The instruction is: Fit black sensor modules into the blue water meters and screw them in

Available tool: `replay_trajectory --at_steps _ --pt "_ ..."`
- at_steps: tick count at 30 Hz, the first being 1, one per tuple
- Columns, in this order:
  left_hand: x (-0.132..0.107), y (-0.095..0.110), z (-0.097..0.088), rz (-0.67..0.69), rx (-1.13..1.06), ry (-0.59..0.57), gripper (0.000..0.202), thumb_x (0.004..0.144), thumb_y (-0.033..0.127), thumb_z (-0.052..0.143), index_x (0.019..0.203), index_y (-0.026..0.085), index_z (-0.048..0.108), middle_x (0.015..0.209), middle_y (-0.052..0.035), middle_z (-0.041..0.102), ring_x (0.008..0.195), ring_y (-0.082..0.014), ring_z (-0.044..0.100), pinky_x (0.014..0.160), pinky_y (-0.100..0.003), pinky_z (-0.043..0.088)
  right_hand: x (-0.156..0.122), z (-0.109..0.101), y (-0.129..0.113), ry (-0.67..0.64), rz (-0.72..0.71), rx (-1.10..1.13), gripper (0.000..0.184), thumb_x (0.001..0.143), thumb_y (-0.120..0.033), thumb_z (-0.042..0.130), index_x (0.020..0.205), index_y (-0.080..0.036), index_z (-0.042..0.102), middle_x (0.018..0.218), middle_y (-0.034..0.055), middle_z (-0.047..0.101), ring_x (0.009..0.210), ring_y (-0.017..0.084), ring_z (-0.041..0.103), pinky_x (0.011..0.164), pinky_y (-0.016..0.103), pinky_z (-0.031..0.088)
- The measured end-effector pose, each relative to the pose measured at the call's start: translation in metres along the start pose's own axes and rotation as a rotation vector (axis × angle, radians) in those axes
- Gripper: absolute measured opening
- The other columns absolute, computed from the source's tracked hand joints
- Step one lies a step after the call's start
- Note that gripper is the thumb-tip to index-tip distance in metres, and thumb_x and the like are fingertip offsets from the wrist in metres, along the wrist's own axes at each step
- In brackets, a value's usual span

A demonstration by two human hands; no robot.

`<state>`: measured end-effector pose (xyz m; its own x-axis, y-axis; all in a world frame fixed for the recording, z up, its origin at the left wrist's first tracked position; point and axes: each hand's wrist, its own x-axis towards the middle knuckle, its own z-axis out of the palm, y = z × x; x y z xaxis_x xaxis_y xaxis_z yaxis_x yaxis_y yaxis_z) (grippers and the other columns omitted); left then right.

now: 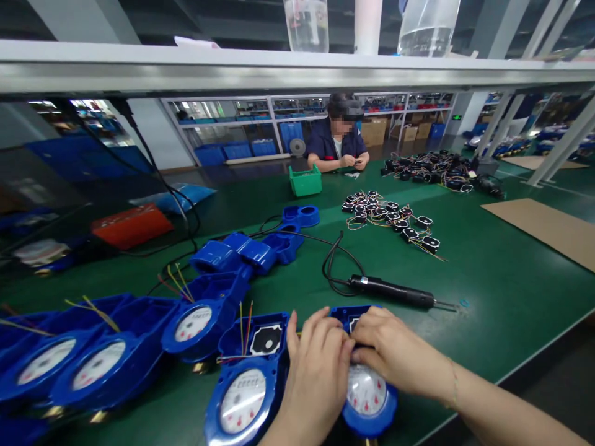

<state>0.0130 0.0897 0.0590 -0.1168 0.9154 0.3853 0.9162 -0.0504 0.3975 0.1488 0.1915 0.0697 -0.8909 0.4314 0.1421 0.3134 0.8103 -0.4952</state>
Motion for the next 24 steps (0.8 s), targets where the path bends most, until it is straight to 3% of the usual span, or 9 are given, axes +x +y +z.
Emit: replay_trajectory --at_steps 1,3,5,9,16,18,21,24 --pt "-0.006 -0.002 0.007 -0.06 -0.042 0.072 0.004 0.084 0.021 0.051 0.087 0.019 0.053 0.112 -0.0095 0.054 0.122 -0.0298 0.043 0.101 -0.063 0.027 -0.001 0.003 0.002 0.017 0.016 -0.009 0.015 0.088 -0.017 0.055 0.074 -0.019 0.061 0.075 -0.0001 0.061 0.077 0.017 0.052 0.074 0.031 0.039" --pt "-0.018 -0.005 0.025 -0.25 -0.187 0.195 0.033 0.076 0.03 0.063 0.102 0.019 0.046 0.132 -0.017 0.033 0.129 -0.0358 0.032 0.098 -0.061 0.034 -0.004 0.01 0.004 0.065 0.066 -0.008 0.018 0.09 -0.017 0.051 0.074 -0.019 0.061 0.075 0.0001 0.061 0.075 0.017 0.052 0.072 0.032 0.038" --pt "-0.027 -0.006 0.043 -0.469 -0.435 0.211 0.06 0.071 0.031 0.065 0.119 0.018 0.032 0.137 -0.0212 0.024 0.129 -0.0368 0.032 0.096 -0.058 0.04 -0.01 0.017 0.005 0.125 0.101 0.015 0.02 0.091 -0.019 0.049 0.075 -0.018 0.059 0.073 0.001 0.06 0.073 0.018 0.051 0.07 0.033 0.037" --pt "-0.034 -0.003 0.06 -0.667 -0.962 0.072 0.064 0.076 0.026 0.054 0.126 0.022 0.015 0.13 -0.0174 0.042 0.116 -0.0284 0.051 0.097 -0.05 0.042 -0.016 0.028 0.006 0.231 0.068 0.115 0.02 0.092 -0.017 0.044 0.077 -0.017 0.057 0.074 0.0031 0.058 0.072 0.018 0.049 0.068 0.034 0.036" --pt "-0.026 -0.001 0.044 -0.844 -1.352 -0.033 0.071 0.075 0.032 0.06 0.129 0.023 0.014 0.116 -0.0128 0.059 0.105 -0.0258 0.06 0.092 -0.044 0.046 -0.009 0.025 0.001 0.256 0.049 0.194 0.018 0.093 -0.019 0.044 0.085 -0.021 0.06 0.078 0.0029 0.059 0.078 0.02 0.051 0.073 0.036 0.038" --pt "-0.025 -0.002 0.042 -0.95 -1.511 -0.029 0.075 0.073 0.032 0.064 0.131 0.025 0.017 0.11 -0.0099 0.064 0.099 -0.0254 0.064 0.088 -0.042 0.049 -0.017 0.032 0.001 0.433 0.109 0.214 0.015 0.091 -0.028 0.05 0.103 -0.023 0.058 0.097 0.0055 0.059 0.095 0.024 0.05 0.084 0.04 0.038" --pt "-0.024 0.002 0.041 -1.059 -1.658 -0.012 0.064 0.075 0.037 0.061 0.13 0.023 0.031 0.101 -0.0078 0.068 0.091 -0.0256 0.067 0.083 -0.041 0.051 -0.044 0.059 0.013 0.871 0.316 0.338 0.049 0.086 -0.046 0.054 0.129 -0.025 0.041 0.125 0.0117 0.045 0.118 0.03 0.041 0.095 0.047 0.035" --pt "-0.025 0.01 0.035 -0.85 -1.571 -0.05 0.045 0.087 0.048 0.045 0.116 0.014 0.052 0.093 -0.0111 0.068 0.089 -0.0269 0.066 0.081 -0.044 0.051 -0.08 0.099 0.034 1.203 0.335 0.592 0.048 0.087 -0.056 0.044 0.123 -0.025 0.045 0.116 0.013 0.051 0.105 0.029 0.054 0.08 0.043 0.048"
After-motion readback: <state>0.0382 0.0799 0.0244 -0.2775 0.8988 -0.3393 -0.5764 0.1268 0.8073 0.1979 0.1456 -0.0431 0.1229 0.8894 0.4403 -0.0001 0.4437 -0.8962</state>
